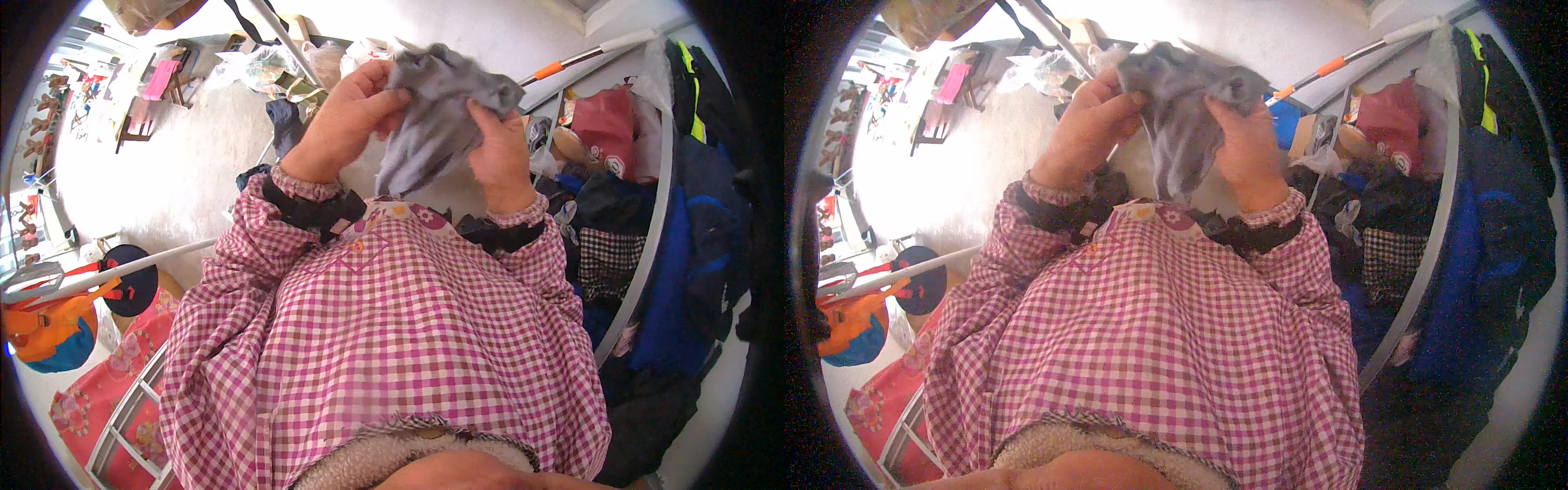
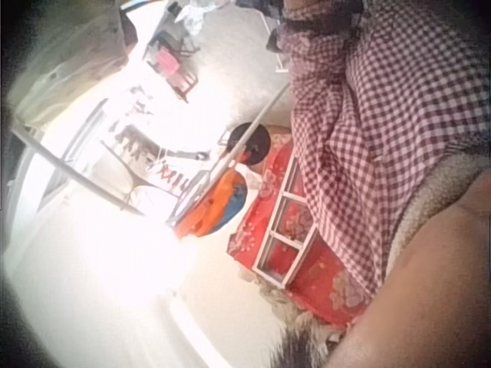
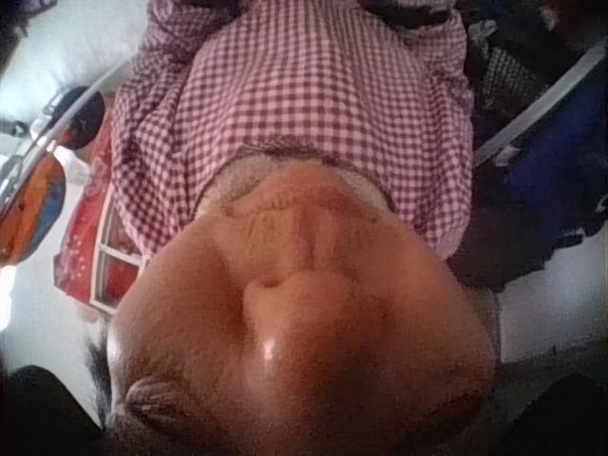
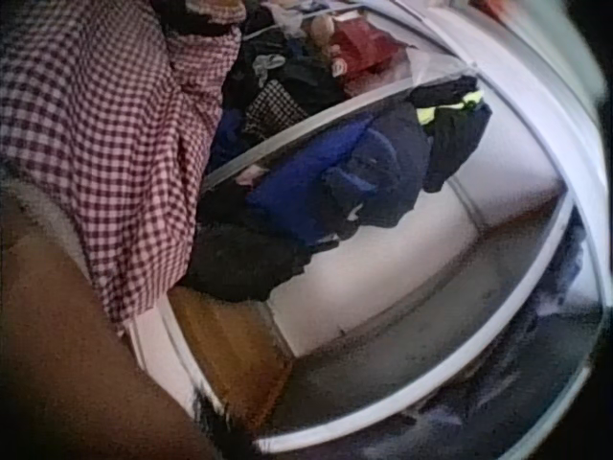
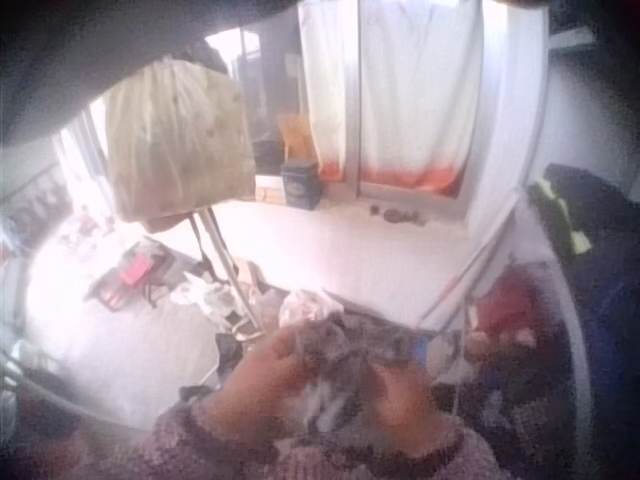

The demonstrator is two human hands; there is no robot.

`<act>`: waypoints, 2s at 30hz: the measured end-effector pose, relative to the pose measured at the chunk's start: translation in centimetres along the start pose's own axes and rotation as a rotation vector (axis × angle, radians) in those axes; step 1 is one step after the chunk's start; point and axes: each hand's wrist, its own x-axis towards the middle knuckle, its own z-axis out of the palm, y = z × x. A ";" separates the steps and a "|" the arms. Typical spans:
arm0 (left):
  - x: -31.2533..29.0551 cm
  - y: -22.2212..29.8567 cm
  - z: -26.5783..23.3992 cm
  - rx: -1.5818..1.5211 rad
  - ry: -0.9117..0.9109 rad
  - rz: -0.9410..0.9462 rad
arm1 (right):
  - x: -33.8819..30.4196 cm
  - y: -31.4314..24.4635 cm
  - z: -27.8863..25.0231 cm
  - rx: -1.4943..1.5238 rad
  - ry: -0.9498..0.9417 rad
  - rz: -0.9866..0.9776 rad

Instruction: The person folds several garments by hand, including a black jacket, a gray sweatshirt, and a pair of jeans, then places them on a shelf. The person also briefly handles a small gray cloth item.

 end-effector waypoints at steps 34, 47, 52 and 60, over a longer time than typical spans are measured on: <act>-0.7 -1.2 3.6 1.238 -0.458 0.973 | 0.5 2.9 -3.5 1.717 0.075 0.271; -0.5 4.4 6.0 1.241 -0.077 1.196 | -1.4 2.4 -3.3 0.455 0.004 -0.102; -0.3 6.2 5.3 1.190 -0.113 1.091 | -1.0 1.9 -3.3 1.130 0.075 0.267; 0.2 6.0 4.6 1.287 -0.306 1.197 | -0.5 3.4 -3.5 1.550 -0.074 0.365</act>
